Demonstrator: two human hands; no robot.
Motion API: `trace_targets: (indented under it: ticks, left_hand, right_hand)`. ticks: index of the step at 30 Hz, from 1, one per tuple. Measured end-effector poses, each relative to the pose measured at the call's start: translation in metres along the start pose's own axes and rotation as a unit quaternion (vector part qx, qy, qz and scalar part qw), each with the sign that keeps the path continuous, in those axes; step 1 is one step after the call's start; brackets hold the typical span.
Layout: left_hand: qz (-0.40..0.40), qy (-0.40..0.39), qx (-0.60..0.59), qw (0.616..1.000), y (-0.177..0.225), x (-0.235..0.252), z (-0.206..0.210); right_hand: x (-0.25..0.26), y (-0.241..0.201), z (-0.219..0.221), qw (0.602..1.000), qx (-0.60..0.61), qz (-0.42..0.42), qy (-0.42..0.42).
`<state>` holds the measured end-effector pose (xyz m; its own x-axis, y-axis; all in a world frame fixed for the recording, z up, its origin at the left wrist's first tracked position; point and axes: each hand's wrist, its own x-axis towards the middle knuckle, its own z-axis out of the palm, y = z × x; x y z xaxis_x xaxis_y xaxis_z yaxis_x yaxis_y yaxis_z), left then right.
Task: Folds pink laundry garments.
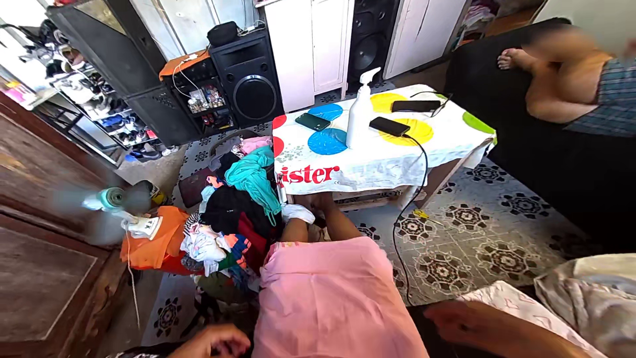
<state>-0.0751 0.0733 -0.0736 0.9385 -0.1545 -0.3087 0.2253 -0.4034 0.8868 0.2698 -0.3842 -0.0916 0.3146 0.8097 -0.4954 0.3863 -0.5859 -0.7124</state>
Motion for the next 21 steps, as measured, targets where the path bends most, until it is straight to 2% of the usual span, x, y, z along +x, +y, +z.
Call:
trace_targets:
  ticks: [2, 4, 7, 9, 12, 15, 18, 21]
  left_hand:
    - [-0.048, 0.150, -0.030, 0.987, -0.028, 0.028, -0.007]
    - [-0.099, 0.281, -0.063, 0.952, -0.056, 0.066, -0.012]
    - [-0.174, 0.376, -0.123, 0.902, -0.099, 0.121, -0.008]
    - [-0.193, 0.389, -0.127, 0.892, -0.120, 0.152, 0.000]
    - [-0.157, 0.395, -0.032, 0.905, -0.130, 0.189, 0.008]
    - [-0.129, 0.382, 0.025, 0.915, -0.122, 0.216, 0.001]
    - [-0.145, 0.354, 0.003, 0.924, -0.112, 0.239, -0.012]
    - [-0.145, 0.326, -0.022, 0.934, -0.101, 0.251, -0.021]
  right_hand:
    - [0.044, 0.014, -0.001, 0.992, -0.001, 0.014, 0.123]
    - [0.092, 0.026, -0.004, 0.976, 0.005, 0.070, 0.206]
    - [0.151, 0.047, -0.001, 0.941, 0.079, 0.165, 0.286]
    - [0.171, 0.056, 0.002, 0.913, 0.159, 0.190, 0.325]
    - [0.182, 0.061, 0.008, 0.875, 0.215, 0.171, 0.399]
    - [0.180, 0.056, 0.008, 0.863, 0.178, 0.162, 0.444]
    - [0.178, 0.058, 0.009, 0.862, 0.090, 0.160, 0.472]
    - [0.179, 0.059, 0.011, 0.863, 0.068, 0.167, 0.472]
